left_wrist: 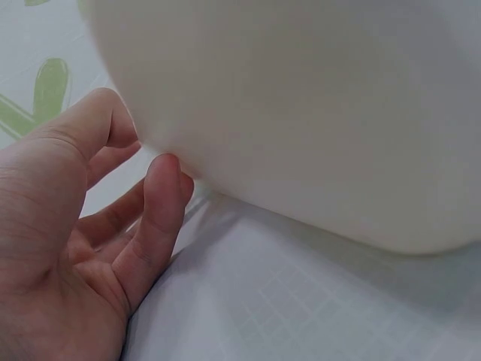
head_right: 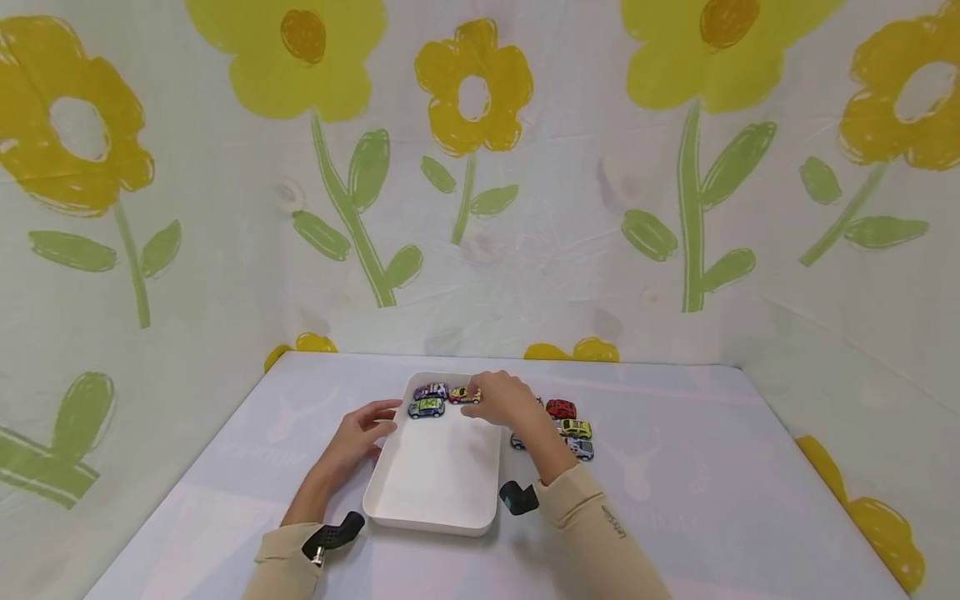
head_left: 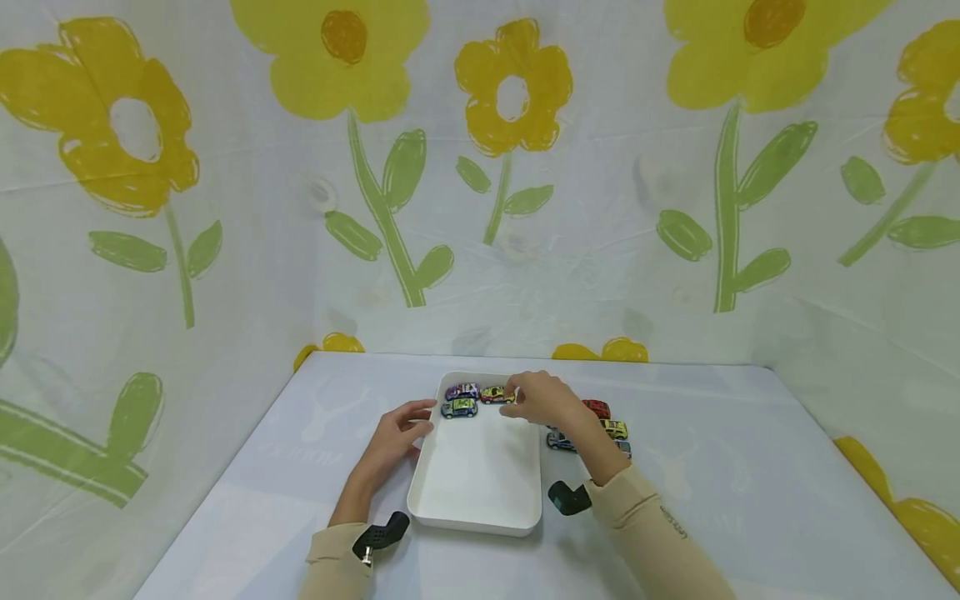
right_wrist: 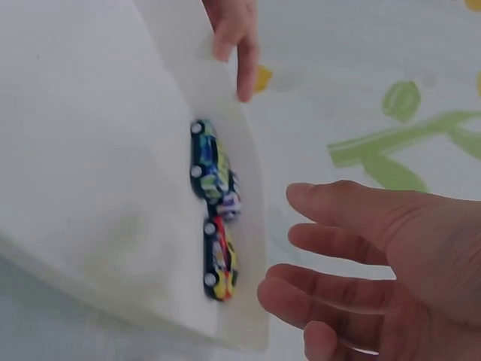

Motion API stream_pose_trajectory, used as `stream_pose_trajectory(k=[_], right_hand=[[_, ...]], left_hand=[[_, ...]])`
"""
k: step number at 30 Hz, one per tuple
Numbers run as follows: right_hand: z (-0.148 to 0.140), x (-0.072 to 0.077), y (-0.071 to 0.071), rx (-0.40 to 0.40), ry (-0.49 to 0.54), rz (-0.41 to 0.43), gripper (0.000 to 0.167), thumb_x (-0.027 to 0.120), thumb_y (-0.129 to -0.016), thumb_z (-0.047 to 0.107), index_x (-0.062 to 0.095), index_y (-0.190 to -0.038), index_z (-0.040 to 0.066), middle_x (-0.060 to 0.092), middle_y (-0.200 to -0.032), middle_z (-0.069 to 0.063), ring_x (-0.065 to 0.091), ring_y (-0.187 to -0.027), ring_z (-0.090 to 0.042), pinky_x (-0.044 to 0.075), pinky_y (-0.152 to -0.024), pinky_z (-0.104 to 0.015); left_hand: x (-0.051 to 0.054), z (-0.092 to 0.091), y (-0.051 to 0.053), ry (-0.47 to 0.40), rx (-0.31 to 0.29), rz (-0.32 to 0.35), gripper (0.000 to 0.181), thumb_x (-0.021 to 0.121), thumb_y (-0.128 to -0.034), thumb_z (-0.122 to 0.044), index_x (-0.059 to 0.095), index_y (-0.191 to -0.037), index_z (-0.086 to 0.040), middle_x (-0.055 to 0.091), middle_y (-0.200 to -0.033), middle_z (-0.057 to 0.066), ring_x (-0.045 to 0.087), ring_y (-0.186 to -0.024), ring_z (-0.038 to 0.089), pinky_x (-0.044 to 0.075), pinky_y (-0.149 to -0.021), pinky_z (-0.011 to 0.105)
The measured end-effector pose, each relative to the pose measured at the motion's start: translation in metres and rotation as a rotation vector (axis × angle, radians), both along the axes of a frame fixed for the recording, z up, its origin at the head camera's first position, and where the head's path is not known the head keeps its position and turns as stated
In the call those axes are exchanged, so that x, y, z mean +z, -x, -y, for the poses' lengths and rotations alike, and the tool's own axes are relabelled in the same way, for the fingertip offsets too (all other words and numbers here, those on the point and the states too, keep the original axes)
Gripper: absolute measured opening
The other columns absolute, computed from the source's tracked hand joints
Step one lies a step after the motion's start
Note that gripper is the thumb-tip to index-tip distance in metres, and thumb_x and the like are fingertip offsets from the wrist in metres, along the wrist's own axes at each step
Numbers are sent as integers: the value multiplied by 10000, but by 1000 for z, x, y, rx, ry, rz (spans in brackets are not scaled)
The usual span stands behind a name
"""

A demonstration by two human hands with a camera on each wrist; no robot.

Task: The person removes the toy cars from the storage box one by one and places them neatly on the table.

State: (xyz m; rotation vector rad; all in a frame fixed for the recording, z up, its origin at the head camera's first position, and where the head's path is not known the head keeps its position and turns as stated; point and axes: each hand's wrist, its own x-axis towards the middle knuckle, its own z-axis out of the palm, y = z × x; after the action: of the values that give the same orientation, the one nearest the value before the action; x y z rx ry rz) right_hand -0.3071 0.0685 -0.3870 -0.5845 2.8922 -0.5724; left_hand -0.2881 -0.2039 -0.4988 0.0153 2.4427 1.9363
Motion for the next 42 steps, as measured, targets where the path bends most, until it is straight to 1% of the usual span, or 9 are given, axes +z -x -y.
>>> stream_pose_trajectory(k=[5, 11, 18, 23, 26, 30, 33, 36, 42], right_hand=[[18, -5, 6, 47, 38, 48, 378, 706, -890, 323, 669, -1189, 95, 684, -857, -13, 647, -652, -139, 497, -633, -296], [38, -15, 10, 54, 96, 51, 350, 701, -899, 280, 663, -1191, 91, 694, -888, -35, 633, -629, -118, 489, -644, -278], [58, -32, 20, -20, 234, 95, 377, 701, -900, 231, 633, -1236, 71, 684, -951, -80, 650, -635, -152, 525, -559, -256], [67, -45, 27, -68, 246, 81, 399, 714, -889, 235, 624, -1242, 73, 675, -907, -70, 623, -598, -124, 509, -521, -250], [70, -50, 29, -87, 240, 42, 393, 724, -878, 232, 637, -1231, 84, 692, -954, -83, 612, -638, -137, 487, -518, -258], [74, -57, 31, -112, 235, 4, 345, 735, -864, 222, 666, -1181, 102, 685, -1129, -94, 615, -797, -188, 514, -590, -304], [77, -62, 31, -115, 213, -15, 305, 735, -863, 211, 680, -1149, 121, 671, -1200, -91, 626, -958, -228, 555, -737, -381], [80, -65, 31, -122, 191, -36, 276, 734, -865, 200, 690, -1130, 135, 665, -1220, -81, 612, -1088, -257, 531, -873, -454], [82, -67, 29, -166, 177, -57, 245, 742, -861, 189, 707, -1101, 152, 648, -1212, -93, 601, -1099, -273, 522, -889, -474]], left_hand=[[0, 0, 0, -8, -3, -12, 430, 679, -883, -183, 614, -1307, -214, 611, -1287, 130, 619, -922, 207, 526, -570, 307], [2, 0, 0, -1, 4, 10, 421, 673, -882, -181, 620, -1297, -230, 603, -1301, 124, 623, -933, 200, 536, -594, 304], [1, 0, 2, 13, 4, 9, 425, 666, -887, -179, 614, -1307, -224, 605, -1297, 119, 629, -947, 198, 538, -608, 297], [1, -1, 1, 8, 5, -2, 425, 669, -887, -174, 616, -1307, -215, 611, -1285, 124, 628, -940, 202, 532, -602, 293], [1, 0, 1, 3, 2, -4, 422, 671, -886, -170, 619, -1302, -215, 615, -1283, 125, 630, -940, 206, 530, -604, 292], [2, 0, 1, 7, -2, -4, 429, 666, -885, -173, 615, -1308, -211, 611, -1288, 126, 629, -940, 202, 531, -604, 292], [2, 0, 1, 11, 0, 1, 431, 668, -879, -172, 617, -1306, -211, 609, -1288, 128, 627, -935, 195, 531, -597, 292], [2, 1, 1, 11, 0, 6, 431, 672, -876, -174, 619, -1301, -221, 610, -1289, 123, 627, -929, 187, 531, -596, 289], [2, 1, 2, 9, -4, 3, 429, 673, -875, -178, 621, -1298, -227, 612, -1287, 121, 626, -930, 190, 530, -594, 294]])
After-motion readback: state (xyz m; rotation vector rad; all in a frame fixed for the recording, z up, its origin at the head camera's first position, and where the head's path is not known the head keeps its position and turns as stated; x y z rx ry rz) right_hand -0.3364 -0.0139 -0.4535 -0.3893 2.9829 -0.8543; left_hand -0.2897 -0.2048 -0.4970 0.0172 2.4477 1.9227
